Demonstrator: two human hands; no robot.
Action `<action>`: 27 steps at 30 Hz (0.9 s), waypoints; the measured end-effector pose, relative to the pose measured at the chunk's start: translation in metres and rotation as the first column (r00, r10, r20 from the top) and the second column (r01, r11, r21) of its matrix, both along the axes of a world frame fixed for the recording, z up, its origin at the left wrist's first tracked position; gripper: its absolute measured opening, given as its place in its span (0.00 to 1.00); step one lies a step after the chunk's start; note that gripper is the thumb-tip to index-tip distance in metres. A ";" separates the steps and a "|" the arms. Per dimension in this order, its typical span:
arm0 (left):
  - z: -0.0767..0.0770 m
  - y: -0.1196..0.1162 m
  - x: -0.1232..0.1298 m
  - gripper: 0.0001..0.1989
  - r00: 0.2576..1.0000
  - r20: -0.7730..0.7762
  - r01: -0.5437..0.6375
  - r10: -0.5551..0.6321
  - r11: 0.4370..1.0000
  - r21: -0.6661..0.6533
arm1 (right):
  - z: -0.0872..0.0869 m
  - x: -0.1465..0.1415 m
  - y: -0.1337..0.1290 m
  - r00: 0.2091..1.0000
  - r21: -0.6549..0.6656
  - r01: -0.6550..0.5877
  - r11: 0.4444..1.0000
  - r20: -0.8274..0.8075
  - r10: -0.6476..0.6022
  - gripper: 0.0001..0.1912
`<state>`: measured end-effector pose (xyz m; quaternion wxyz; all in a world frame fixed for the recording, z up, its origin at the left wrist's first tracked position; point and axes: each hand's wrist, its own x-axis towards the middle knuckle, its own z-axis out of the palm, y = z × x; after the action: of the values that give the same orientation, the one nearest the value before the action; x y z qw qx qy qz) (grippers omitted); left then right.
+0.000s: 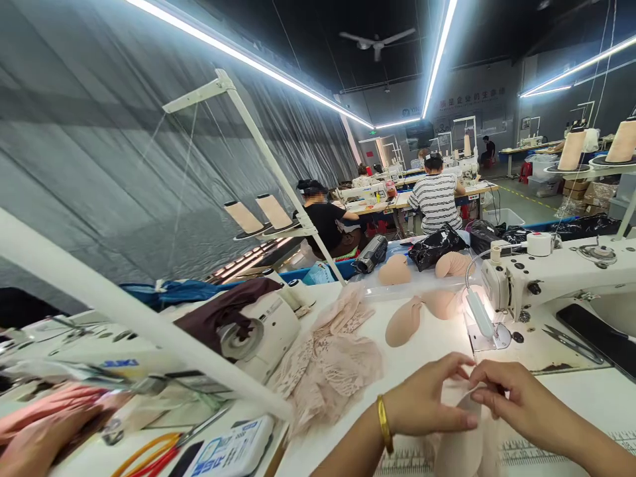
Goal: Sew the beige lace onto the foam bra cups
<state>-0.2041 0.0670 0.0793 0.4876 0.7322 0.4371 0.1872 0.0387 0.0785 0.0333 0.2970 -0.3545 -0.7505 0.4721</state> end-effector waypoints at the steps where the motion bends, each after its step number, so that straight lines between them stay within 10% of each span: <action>1: 0.001 0.007 0.000 0.24 0.998 -0.010 0.055 -0.056 0.995 -0.080 | 0.004 0.001 -0.003 0.999 0.095 0.051 0.994 0.006 -0.052 0.11; 5: 0.008 0.019 -0.005 0.10 0.991 -0.083 -0.084 0.103 0.975 0.203 | 0.011 0.002 -0.010 0.957 0.489 0.288 0.823 -0.165 -0.237 0.07; 8: 0.010 0.015 -0.013 0.04 0.954 -0.151 -0.086 0.258 0.719 0.690 | 0.002 -0.001 -0.006 0.953 0.583 0.300 0.755 -0.226 -0.203 0.10; 11: -0.001 0.011 -0.014 0.09 0.907 -0.324 0.155 0.269 0.502 0.851 | -0.014 0.000 0.010 0.986 0.572 0.158 0.805 -0.047 -0.160 0.15; 20: -0.059 0.056 0.048 0.09 0.807 -0.587 0.495 0.061 0.471 0.730 | -0.024 0.037 0.062 0.946 0.361 -0.136 0.923 0.322 0.013 0.15; 27: -0.090 0.069 0.057 0.10 0.867 -0.456 0.341 0.201 0.430 0.836 | -0.039 0.060 0.066 0.852 0.572 -0.289 0.767 0.519 -0.066 0.22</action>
<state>-0.1473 0.1360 -0.0110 -0.0993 0.9165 0.3452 0.1762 0.0990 0.1446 -0.0056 0.1587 -0.2987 -0.9359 0.0985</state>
